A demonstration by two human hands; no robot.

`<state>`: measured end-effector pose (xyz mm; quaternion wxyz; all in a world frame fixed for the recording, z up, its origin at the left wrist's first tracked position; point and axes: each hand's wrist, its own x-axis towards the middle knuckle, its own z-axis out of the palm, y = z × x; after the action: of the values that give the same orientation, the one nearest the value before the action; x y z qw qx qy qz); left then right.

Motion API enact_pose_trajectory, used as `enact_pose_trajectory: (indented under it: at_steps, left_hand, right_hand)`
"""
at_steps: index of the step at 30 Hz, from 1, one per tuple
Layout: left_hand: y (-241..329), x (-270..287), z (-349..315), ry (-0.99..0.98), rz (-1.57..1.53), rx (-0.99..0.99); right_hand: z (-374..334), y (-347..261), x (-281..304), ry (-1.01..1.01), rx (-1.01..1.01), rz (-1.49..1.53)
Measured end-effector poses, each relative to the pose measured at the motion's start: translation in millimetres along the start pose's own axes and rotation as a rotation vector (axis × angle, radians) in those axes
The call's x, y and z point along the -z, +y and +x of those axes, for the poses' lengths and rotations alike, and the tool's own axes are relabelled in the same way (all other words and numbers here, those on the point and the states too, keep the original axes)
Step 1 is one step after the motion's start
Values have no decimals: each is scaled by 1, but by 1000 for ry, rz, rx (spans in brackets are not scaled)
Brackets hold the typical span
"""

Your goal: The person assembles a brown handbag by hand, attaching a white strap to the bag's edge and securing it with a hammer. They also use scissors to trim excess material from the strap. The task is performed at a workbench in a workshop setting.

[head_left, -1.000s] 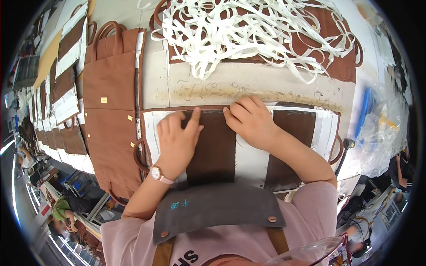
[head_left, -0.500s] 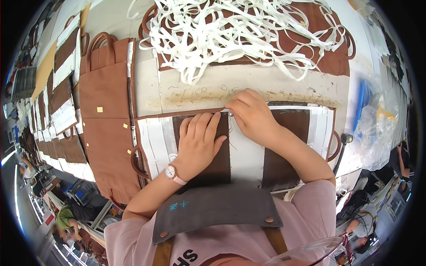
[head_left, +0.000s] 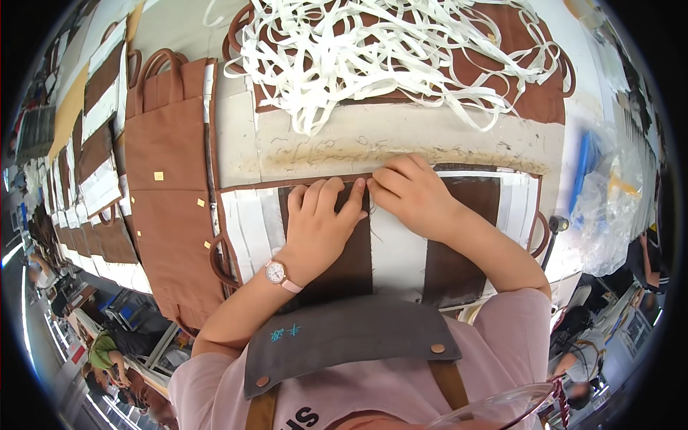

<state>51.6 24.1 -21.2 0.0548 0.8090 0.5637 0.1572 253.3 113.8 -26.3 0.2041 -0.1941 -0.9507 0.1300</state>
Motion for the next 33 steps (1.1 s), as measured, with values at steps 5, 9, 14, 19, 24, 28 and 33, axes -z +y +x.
enact_pose_trajectory:
  at_steps: [5,9,14,19,24,28,33]
  left_hand:
    - [-4,13,-7,-73,-30,91]
    - [-40,48,-38,-47,136,156]
    - [-85,61,-98,191,-39,618]
    - [-105,90,-121,41,-446,823]
    - [-105,102,-144,-88,-372,573]
    - [-98,119,-163,-193,-117,543]
    - [-92,140,-163,5,417,452]
  right_hand:
    - [-12,-7,2,-54,-177,-142]
    - [-31,1,44,-144,-599,-162]
    - [-63,20,76,-218,-768,-60]
    - [-59,19,75,-239,-823,41]
    - [-56,-4,77,-359,-821,-26]
    - [-62,-17,74,-338,-841,61]
    - [-61,-30,66,-245,-778,206]
